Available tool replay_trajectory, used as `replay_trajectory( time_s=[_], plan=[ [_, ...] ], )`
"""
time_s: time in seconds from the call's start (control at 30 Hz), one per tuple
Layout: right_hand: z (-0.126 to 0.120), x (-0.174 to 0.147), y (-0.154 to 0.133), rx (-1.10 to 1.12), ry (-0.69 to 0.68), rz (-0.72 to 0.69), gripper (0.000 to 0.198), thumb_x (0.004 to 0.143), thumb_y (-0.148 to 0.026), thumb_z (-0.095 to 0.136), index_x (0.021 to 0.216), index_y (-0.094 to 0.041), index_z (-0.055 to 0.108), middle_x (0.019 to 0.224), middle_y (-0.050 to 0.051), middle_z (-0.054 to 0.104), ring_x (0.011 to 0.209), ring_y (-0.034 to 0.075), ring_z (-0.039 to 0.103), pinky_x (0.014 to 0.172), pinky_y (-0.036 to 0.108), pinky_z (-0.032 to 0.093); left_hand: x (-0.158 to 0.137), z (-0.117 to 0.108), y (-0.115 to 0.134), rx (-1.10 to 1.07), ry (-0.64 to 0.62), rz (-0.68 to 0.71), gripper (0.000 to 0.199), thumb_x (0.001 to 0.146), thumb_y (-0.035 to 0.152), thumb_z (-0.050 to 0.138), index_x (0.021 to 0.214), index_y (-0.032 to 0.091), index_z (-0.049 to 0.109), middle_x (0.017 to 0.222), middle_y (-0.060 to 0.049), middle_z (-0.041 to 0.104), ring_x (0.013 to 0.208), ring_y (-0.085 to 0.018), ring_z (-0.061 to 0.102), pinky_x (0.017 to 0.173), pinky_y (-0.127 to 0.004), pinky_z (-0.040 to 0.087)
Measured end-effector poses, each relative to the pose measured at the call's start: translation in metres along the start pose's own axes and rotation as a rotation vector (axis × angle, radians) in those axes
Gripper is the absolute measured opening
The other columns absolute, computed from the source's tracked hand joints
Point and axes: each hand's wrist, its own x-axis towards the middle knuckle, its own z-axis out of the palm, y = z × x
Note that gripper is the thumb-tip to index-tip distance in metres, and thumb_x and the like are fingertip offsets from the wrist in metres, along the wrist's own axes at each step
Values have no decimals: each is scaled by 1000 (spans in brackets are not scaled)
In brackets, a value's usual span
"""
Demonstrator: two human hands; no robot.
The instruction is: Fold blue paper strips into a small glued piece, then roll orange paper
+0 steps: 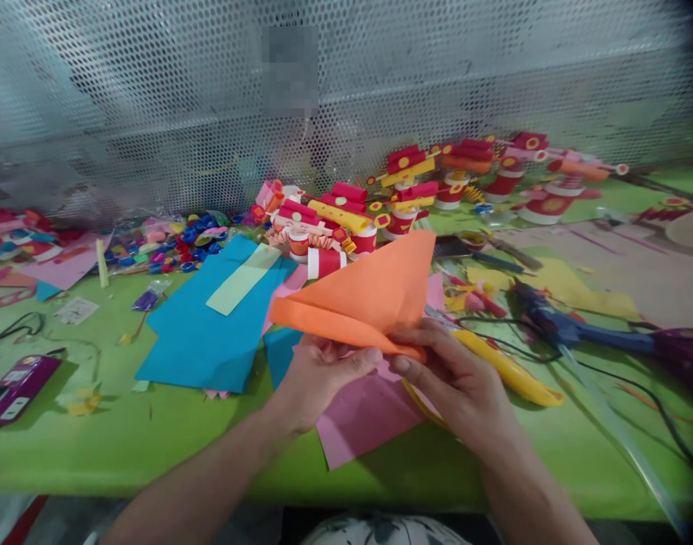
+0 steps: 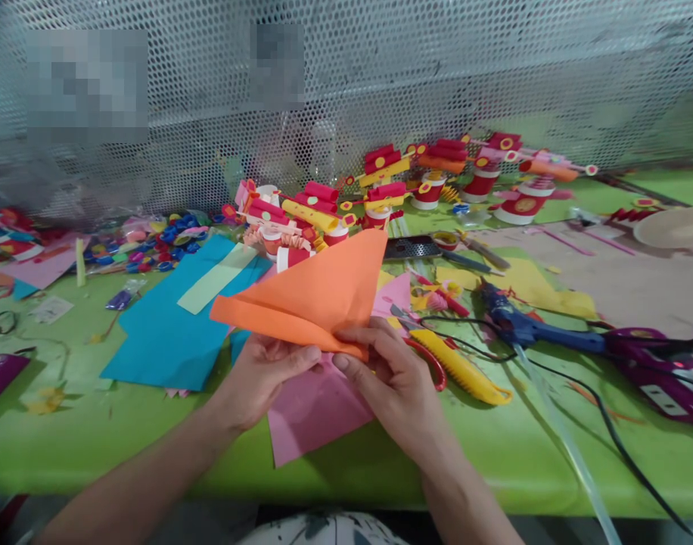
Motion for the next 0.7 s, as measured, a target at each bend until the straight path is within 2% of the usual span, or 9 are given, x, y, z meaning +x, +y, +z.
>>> replay_trajectory(
  time_s=[0.17,0.37,0.47,0.7],
  plan=[
    [-1,3,-8,90,-66,27,17,89,-39,75,98,-25,75,89,4,66,83,19,64,74,30,53,0,2,0,-7,-22,2,24,79,21,83,102,22,76,113,-5,76,108,-22,70,94,-35,57],
    [-2,2,-11,166,-117,179,27,90,-49,70,84,-22,71,79,4,67,72,18,65,64,29,54,-1,4,1,-19,42,4,39,75,24,86,112,23,73,123,-7,74,118,-28,68,100,-44,56],
    [-2,2,-8,217,-108,260,33,90,-52,69,79,-21,69,74,4,67,67,17,64,61,27,54,0,3,1,14,96,51,37,75,24,86,110,21,74,119,-6,75,116,-27,69,99,-41,57],
    [-1,5,-9,248,-105,345,37,84,-55,75,74,-19,68,67,3,67,62,14,63,57,23,52,0,6,-3,-20,86,98,33,78,22,84,110,25,75,120,-3,76,114,-22,70,103,-38,56]
  ],
)
